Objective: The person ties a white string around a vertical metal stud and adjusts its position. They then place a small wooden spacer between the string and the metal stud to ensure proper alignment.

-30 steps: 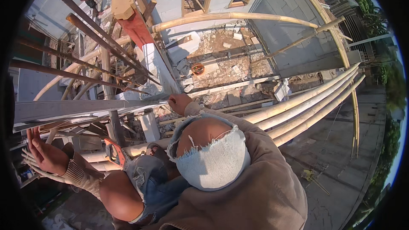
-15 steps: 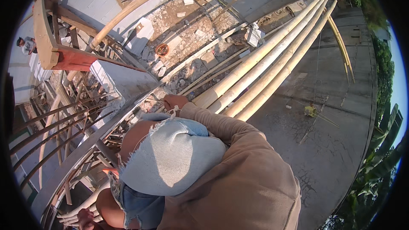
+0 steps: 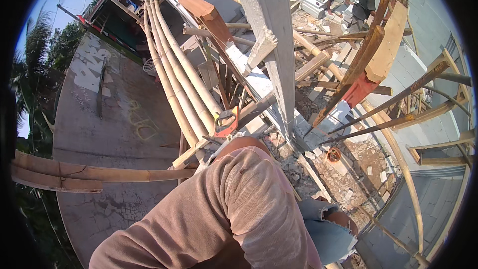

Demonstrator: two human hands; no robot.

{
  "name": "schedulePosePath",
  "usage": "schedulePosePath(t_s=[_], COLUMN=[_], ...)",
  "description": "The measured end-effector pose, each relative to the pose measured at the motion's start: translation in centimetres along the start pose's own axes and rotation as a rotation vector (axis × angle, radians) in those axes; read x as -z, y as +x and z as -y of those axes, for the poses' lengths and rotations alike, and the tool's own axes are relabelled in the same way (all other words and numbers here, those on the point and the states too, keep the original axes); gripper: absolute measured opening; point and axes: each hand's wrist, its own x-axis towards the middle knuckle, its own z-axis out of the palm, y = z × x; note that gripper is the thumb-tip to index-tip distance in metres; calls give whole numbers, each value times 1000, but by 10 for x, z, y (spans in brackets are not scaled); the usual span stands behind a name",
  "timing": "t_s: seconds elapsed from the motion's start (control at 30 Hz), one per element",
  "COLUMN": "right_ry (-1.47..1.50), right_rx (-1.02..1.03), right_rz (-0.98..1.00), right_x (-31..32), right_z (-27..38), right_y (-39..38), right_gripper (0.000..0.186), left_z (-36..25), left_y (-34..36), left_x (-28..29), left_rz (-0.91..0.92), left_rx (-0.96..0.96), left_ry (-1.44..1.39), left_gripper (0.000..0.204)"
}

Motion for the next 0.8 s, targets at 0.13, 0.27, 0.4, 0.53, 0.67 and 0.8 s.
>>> schedulePosePath(t_s=[0.13,0.27,0.4,0.53,0.67,0.8], right_ry=[-55,-80,-107,-94,-114,-91], right_rx=[-41,-73,-55,-72,-55,-70], right_rz=[13,-13,29,5,38,14], right_x=[17,34,39,47,45,50], right_z=[-15,-21,-11,-13,-8,-16], right_y=[-1,6,1,-1,-4,-9], right_gripper=[20,19,19,19,19,19], left_z=[8,21,14,19,20,27], left_y=[-1,4,-2,1,2,14], left_x=[-14,-21,-23,-27,-33,-41], left_rz=[-61,-81,-126,-108,-135,-99], left_rx=[-18,-69,-56,-81,-68,-101], left_ry=[25,28,50,43,27,10], left_gripper=[33,36,38,41,44,47])
